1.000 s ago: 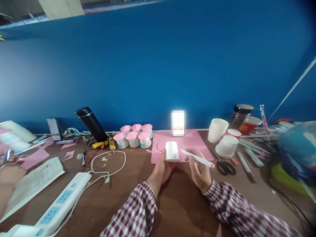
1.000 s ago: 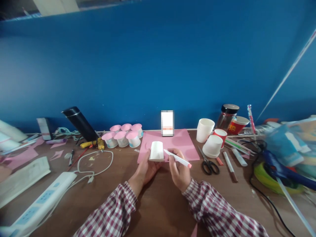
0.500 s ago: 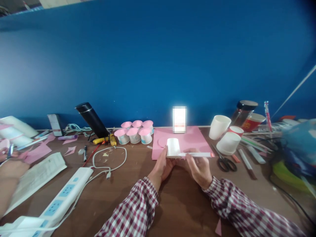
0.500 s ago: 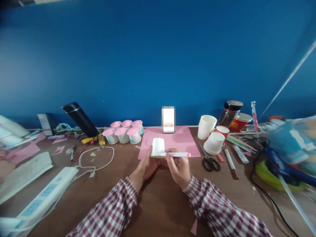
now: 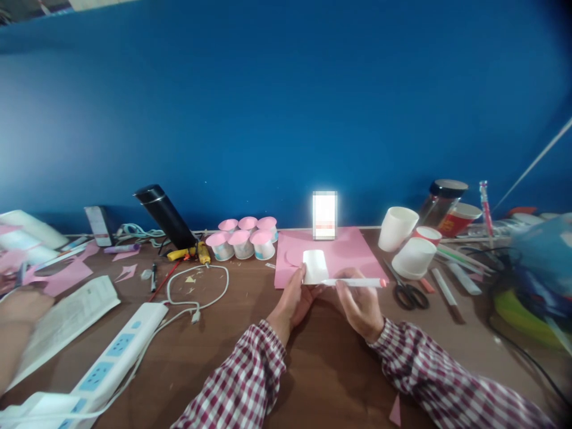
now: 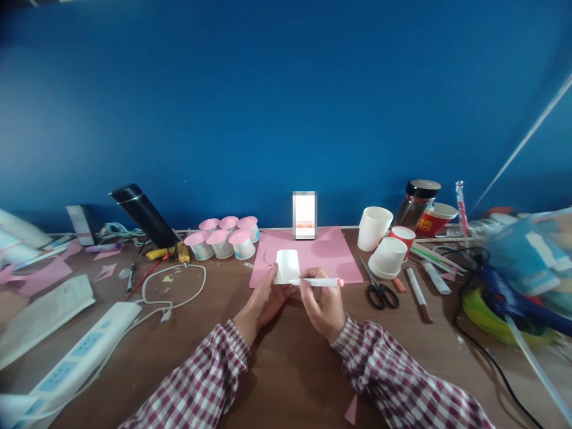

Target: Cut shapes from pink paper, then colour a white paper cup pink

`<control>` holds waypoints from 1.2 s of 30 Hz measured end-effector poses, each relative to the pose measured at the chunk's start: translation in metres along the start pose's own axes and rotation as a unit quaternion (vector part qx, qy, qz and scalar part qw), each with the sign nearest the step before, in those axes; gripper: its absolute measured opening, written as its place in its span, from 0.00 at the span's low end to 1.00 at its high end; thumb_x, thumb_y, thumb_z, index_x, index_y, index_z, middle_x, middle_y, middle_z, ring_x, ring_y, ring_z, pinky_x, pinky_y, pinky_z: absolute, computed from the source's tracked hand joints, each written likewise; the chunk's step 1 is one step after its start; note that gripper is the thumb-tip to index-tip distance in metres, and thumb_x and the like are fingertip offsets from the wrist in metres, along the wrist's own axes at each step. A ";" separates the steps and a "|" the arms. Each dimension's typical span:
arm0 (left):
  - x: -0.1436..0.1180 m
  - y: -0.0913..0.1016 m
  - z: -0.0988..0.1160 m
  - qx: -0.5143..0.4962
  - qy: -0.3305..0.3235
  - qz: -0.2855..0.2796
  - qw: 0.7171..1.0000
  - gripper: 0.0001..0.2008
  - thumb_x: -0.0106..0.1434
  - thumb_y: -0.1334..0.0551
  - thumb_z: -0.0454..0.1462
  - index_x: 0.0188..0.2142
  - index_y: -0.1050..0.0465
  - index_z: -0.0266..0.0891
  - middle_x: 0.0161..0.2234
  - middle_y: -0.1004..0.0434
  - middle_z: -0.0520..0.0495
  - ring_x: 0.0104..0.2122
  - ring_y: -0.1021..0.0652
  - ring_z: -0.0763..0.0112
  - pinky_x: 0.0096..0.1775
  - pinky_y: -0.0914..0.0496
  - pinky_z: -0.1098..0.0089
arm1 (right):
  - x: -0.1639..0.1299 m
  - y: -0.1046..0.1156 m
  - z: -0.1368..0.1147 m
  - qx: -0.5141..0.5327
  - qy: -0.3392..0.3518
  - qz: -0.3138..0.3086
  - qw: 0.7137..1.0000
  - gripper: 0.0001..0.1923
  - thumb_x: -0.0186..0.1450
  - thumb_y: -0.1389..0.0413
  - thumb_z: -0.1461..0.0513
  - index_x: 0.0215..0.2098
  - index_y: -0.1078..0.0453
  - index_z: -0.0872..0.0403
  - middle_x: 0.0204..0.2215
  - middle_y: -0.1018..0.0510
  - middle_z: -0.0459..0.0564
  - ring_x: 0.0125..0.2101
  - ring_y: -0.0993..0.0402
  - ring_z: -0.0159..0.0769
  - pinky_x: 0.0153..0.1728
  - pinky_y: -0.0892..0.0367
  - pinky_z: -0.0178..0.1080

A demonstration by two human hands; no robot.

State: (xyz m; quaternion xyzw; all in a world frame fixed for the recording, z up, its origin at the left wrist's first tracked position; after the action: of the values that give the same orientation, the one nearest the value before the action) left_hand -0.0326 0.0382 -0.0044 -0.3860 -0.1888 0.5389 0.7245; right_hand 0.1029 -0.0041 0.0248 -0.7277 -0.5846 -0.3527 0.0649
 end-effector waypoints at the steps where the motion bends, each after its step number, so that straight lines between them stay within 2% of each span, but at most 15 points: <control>1: 0.000 0.000 0.000 0.003 0.000 0.000 1.000 0.20 0.61 0.41 0.44 0.46 0.31 0.32 0.42 0.23 0.36 0.42 0.24 0.60 0.46 0.30 0.61 | 0.000 0.000 0.000 -0.009 0.002 -0.001 1.000 0.05 0.65 0.51 0.62 0.34 0.35 0.54 0.26 0.28 0.47 0.26 0.32 0.34 0.30 0.34 0.36; 14: -0.003 -0.003 0.000 0.000 -0.028 -0.025 0.999 0.16 0.59 0.39 0.41 0.44 0.28 0.32 0.42 0.23 0.39 0.44 0.25 0.61 0.49 0.32 0.61 | 0.002 0.001 -0.002 -0.065 0.021 -0.019 0.997 0.06 0.65 0.52 0.62 0.32 0.35 0.53 0.26 0.26 0.47 0.26 0.29 0.34 0.31 0.34 0.35; 25: -0.002 -0.004 0.000 0.031 -0.032 -0.030 0.999 0.15 0.61 0.41 0.42 0.42 0.29 0.32 0.42 0.24 0.39 0.44 0.25 0.61 0.47 0.32 0.62 | 0.001 0.000 -0.001 -0.062 0.027 -0.024 0.997 0.05 0.65 0.52 0.62 0.33 0.35 0.53 0.27 0.26 0.48 0.28 0.30 0.35 0.33 0.34 0.36; 36: -0.002 -0.003 0.000 0.020 -0.037 -0.044 0.998 0.14 0.61 0.40 0.41 0.41 0.28 0.32 0.41 0.24 0.40 0.42 0.25 0.62 0.48 0.32 0.62 | 0.002 0.000 -0.002 -0.059 0.032 -0.032 0.997 0.06 0.65 0.52 0.62 0.33 0.35 0.54 0.27 0.26 0.48 0.27 0.30 0.34 0.31 0.35 0.35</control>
State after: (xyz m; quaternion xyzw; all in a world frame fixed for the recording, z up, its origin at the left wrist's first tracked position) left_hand -0.0310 0.0356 -0.0020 -0.3424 -0.2210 0.5240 0.7479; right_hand 0.1024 -0.0040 0.0278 -0.6992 -0.5837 -0.4119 0.0293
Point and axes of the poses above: each hand's wrist, its own x-axis towards the middle knuckle, its own y-axis out of the back of the hand, z = x × y, the point moved 1 cm from there along x, towards the middle knuckle
